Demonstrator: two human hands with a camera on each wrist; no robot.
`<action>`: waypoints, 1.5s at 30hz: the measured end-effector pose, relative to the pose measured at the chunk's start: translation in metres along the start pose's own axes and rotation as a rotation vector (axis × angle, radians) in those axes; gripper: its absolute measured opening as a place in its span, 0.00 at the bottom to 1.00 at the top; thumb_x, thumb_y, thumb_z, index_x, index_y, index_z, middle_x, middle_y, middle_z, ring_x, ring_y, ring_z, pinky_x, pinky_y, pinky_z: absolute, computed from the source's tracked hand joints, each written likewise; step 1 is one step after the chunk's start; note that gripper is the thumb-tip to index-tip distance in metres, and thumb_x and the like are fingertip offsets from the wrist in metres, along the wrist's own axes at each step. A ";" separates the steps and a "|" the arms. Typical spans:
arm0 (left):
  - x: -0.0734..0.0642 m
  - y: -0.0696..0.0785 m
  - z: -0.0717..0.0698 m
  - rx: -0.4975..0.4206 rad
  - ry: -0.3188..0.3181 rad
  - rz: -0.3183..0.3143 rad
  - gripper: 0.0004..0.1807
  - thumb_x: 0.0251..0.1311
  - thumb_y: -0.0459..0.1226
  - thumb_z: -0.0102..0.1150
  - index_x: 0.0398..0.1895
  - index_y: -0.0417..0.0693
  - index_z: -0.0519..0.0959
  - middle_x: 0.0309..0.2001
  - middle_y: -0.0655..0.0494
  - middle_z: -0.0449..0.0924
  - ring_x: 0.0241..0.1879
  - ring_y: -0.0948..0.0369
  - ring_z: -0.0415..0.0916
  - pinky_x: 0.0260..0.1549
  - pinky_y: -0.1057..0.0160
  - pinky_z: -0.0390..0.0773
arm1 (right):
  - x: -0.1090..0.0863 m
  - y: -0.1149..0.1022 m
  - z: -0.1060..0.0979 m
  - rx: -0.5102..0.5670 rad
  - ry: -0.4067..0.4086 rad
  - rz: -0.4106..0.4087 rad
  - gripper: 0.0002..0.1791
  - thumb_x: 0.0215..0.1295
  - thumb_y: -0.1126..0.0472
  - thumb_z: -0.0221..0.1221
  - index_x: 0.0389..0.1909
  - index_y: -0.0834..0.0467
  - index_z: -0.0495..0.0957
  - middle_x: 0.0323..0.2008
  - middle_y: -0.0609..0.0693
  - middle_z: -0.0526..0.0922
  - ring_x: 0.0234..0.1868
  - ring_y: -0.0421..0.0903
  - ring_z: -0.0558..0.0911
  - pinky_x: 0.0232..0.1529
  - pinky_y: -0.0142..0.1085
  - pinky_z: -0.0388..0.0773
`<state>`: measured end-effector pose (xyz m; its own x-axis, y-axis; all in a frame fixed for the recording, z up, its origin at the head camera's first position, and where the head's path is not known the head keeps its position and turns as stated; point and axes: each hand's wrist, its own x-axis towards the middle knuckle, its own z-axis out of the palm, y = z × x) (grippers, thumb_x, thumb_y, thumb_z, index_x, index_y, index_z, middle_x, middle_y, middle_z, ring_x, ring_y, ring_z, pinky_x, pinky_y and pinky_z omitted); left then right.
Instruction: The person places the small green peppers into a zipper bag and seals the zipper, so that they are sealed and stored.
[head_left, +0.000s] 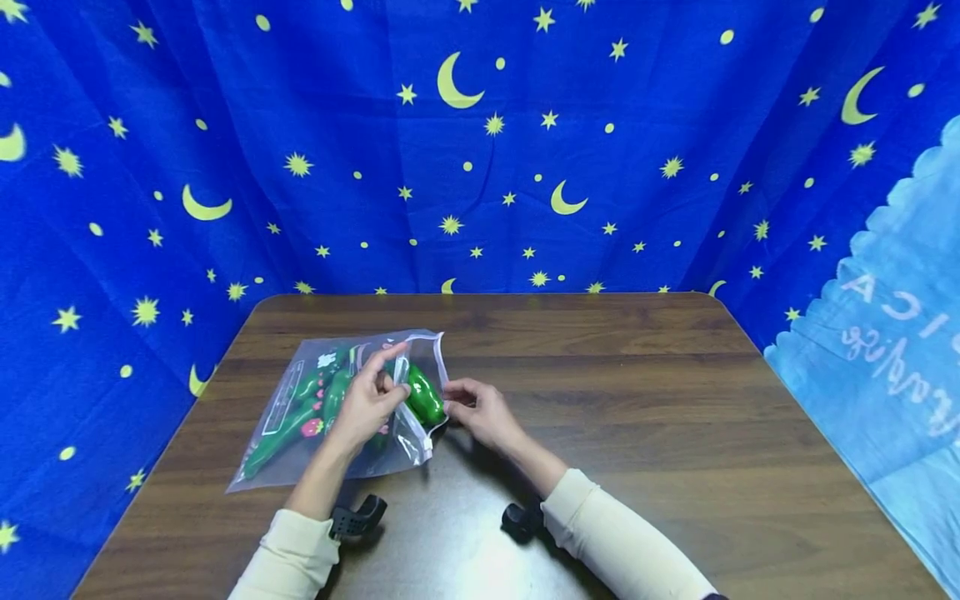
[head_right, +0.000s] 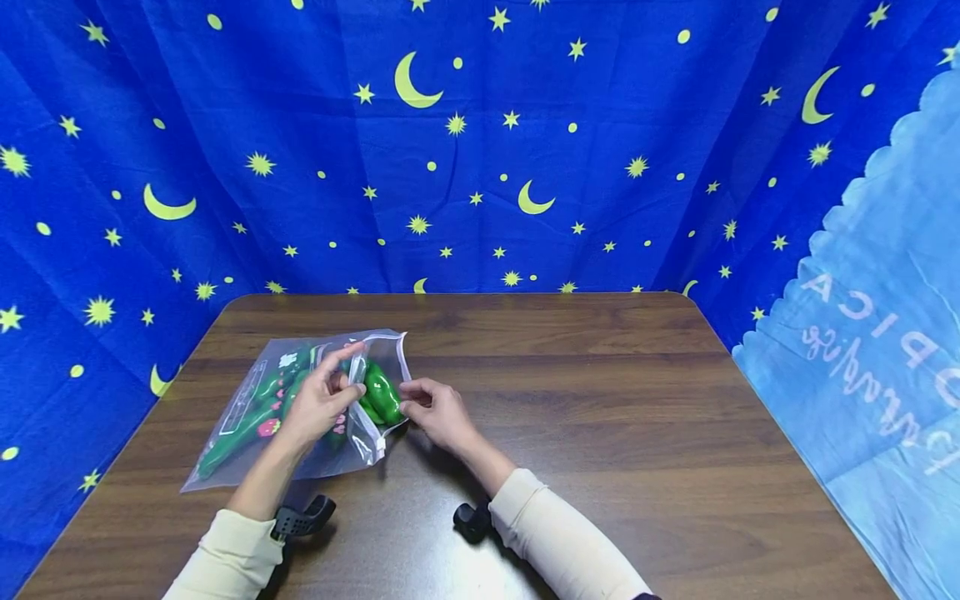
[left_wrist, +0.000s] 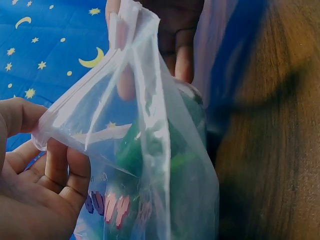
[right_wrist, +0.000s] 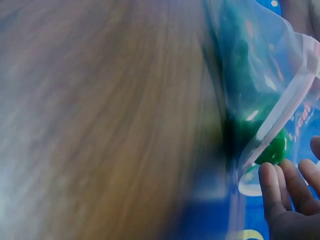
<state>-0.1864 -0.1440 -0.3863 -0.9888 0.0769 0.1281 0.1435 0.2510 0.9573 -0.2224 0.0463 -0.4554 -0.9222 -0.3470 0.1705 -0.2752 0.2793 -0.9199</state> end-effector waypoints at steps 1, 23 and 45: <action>0.000 0.000 0.000 0.000 -0.003 -0.003 0.34 0.55 0.24 0.53 0.68 0.43 0.62 0.22 0.55 0.64 0.13 0.69 0.60 0.05 0.64 0.68 | 0.001 -0.001 0.001 0.000 -0.001 -0.005 0.17 0.59 0.66 0.59 0.50 0.65 0.78 0.43 0.61 0.84 0.42 0.50 0.83 0.42 0.27 0.79; -0.004 0.002 0.001 -0.036 -0.021 -0.005 0.33 0.56 0.23 0.51 0.68 0.41 0.61 0.23 0.54 0.64 0.13 0.70 0.59 0.05 0.72 0.63 | 0.022 -0.017 0.033 0.070 -0.113 -0.037 0.20 0.59 0.76 0.50 0.54 0.68 0.73 0.45 0.66 0.82 0.47 0.58 0.83 0.44 0.33 0.82; 0.005 -0.037 0.004 0.031 -0.014 0.085 0.34 0.54 0.25 0.56 0.67 0.49 0.64 0.30 0.45 0.67 0.12 0.69 0.62 0.02 0.65 0.66 | -0.021 -0.016 -0.005 -0.093 0.002 -0.078 0.14 0.58 0.70 0.57 0.46 0.62 0.80 0.40 0.58 0.85 0.40 0.51 0.84 0.43 0.30 0.79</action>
<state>-0.1970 -0.1492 -0.4222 -0.9724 0.1124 0.2044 0.2279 0.2723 0.9348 -0.2002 0.0537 -0.4429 -0.8976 -0.3692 0.2408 -0.3697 0.3332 -0.8674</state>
